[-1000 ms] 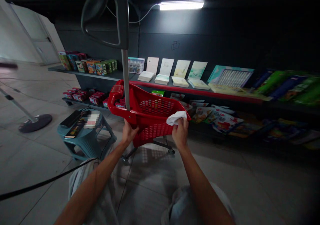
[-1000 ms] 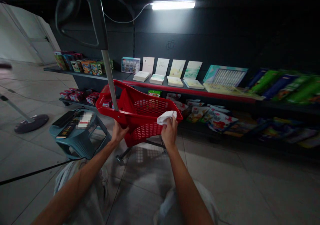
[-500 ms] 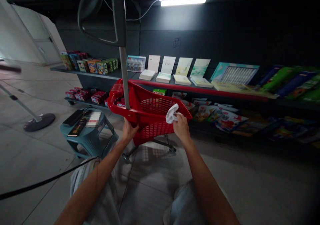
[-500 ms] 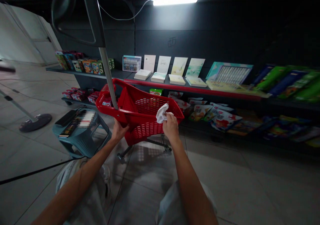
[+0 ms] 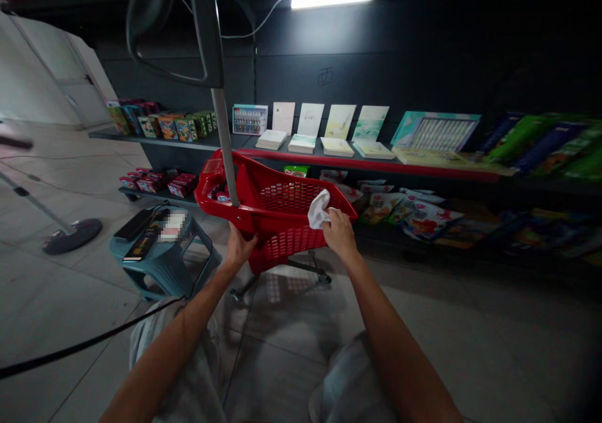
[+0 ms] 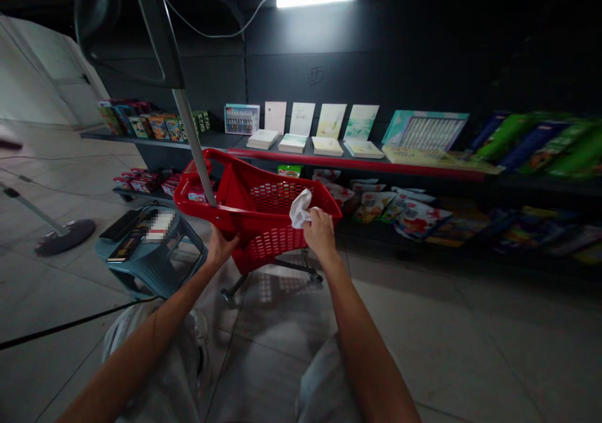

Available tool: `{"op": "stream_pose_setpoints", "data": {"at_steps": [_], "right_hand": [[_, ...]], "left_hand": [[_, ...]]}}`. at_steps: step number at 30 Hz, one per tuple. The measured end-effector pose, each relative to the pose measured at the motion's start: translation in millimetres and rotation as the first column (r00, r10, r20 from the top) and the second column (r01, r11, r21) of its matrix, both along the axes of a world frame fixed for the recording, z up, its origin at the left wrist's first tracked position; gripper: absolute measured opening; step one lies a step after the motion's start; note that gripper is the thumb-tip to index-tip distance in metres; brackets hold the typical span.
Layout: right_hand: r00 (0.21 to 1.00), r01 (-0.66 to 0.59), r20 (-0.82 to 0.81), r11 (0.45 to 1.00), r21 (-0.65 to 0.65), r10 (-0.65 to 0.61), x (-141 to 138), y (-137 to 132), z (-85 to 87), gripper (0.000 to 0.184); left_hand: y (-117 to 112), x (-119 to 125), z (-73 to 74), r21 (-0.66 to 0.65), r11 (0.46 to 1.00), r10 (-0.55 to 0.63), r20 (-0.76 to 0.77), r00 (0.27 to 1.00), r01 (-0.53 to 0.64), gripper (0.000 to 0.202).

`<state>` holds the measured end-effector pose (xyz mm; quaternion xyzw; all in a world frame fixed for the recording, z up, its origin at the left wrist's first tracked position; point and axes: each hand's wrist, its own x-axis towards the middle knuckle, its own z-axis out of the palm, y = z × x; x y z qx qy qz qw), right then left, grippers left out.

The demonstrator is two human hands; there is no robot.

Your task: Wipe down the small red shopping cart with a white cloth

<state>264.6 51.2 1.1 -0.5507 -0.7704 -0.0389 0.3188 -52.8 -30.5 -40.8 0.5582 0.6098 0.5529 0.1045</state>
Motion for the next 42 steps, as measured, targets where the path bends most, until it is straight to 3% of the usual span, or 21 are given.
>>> {"op": "stream_pose_setpoints", "data": {"at_steps": [10, 16, 26, 32, 39, 42], "right_hand": [[0.999, 0.032, 0.021, 0.999, -0.035, -0.031, 4, 19, 1.2, 0.028], [1.0, 0.003, -0.009, 1.0, -0.026, -0.003, 2, 12, -2.6, 0.033], [0.999, 0.035, -0.025, 0.999, 0.015, -0.035, -4, -15, -3.8, 0.035], [1.0, 0.01, -0.01, 0.999, 0.042, -0.009, -5, -21, -6.5, 0.035], [0.995, -0.034, -0.096, 0.999, 0.028, 0.036, -10, -24, -5.6, 0.032], [0.989, -0.063, -0.135, 0.998, 0.012, 0.064, -15, -27, -4.3, 0.032]], "left_hand": [[-5, 7, 0.9, 0.031, 0.999, -0.046, 0.057, 0.997, 0.044, 0.085], [-1, 2, -1.4, 0.062, 0.995, -0.08, 0.0, 0.997, 0.08, 0.087], [1, -16, -9.2, 0.029, 0.999, 0.034, -0.237, 0.971, -0.028, 0.089], [2, -25, -2.6, -0.028, 0.999, 0.036, -0.228, 0.973, -0.043, 0.09], [-3, -21, 0.8, -0.172, 0.963, 0.175, -0.178, 0.968, -0.206, 0.072], [-7, -19, 8.1, -0.203, 0.951, 0.216, -0.105, 0.971, -0.233, 0.077]]}}
